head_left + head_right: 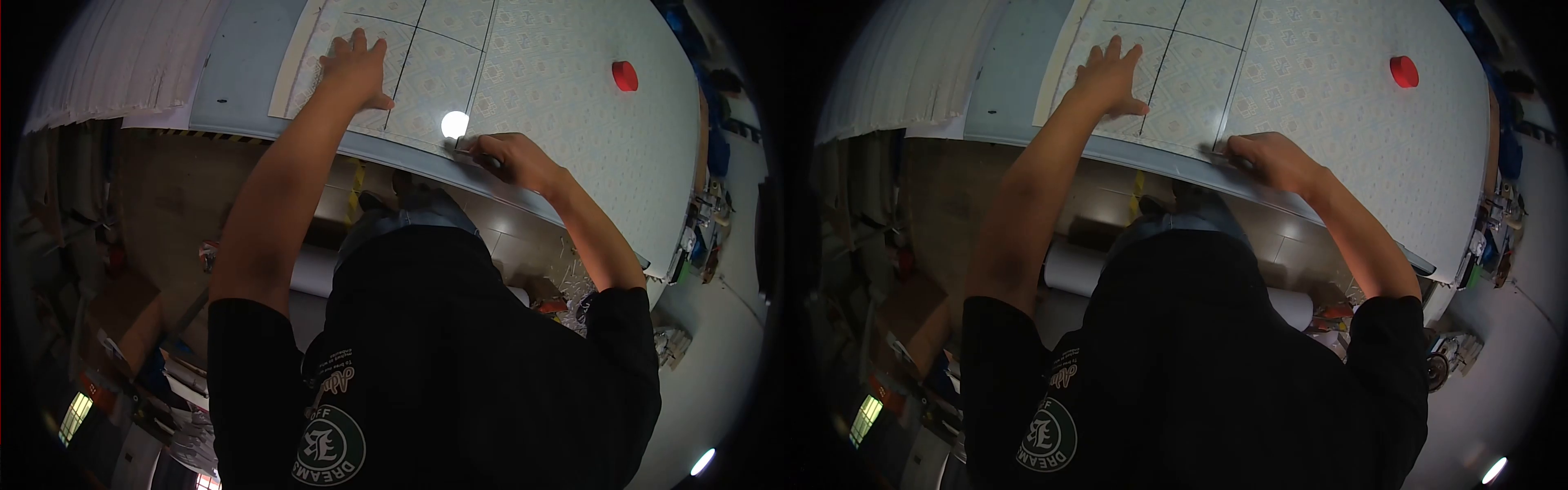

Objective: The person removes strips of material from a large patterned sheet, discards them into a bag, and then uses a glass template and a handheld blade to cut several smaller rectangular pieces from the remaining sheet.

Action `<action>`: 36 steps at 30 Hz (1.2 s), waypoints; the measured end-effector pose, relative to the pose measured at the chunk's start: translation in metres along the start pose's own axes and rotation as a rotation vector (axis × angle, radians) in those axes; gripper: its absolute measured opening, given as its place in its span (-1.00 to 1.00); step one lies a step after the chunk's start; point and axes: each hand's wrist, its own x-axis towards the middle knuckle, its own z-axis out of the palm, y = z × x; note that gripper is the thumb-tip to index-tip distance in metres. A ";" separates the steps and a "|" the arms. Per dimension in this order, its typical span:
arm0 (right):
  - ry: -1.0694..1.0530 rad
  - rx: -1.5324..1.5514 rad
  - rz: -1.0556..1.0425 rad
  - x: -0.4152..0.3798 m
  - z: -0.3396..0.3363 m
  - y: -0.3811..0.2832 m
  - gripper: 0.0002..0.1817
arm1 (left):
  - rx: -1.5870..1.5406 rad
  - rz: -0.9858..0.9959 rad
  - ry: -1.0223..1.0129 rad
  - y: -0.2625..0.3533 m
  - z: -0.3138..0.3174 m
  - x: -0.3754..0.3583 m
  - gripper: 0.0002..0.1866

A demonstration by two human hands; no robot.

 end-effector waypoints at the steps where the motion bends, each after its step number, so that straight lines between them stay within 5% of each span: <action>1: 0.000 -0.003 0.002 -0.001 0.002 0.001 -0.80 | -0.006 0.002 -0.002 0.000 0.001 0.000 0.23; 25: 0.026 -0.248 0.091 0.009 0.011 -0.015 -0.89 | -0.014 0.017 -0.019 -0.001 0.004 0.008 0.20; 36: 0.254 -0.238 -0.182 0.108 0.046 -0.046 -0.83 | 0.075 0.054 0.030 -0.004 -0.004 0.004 0.17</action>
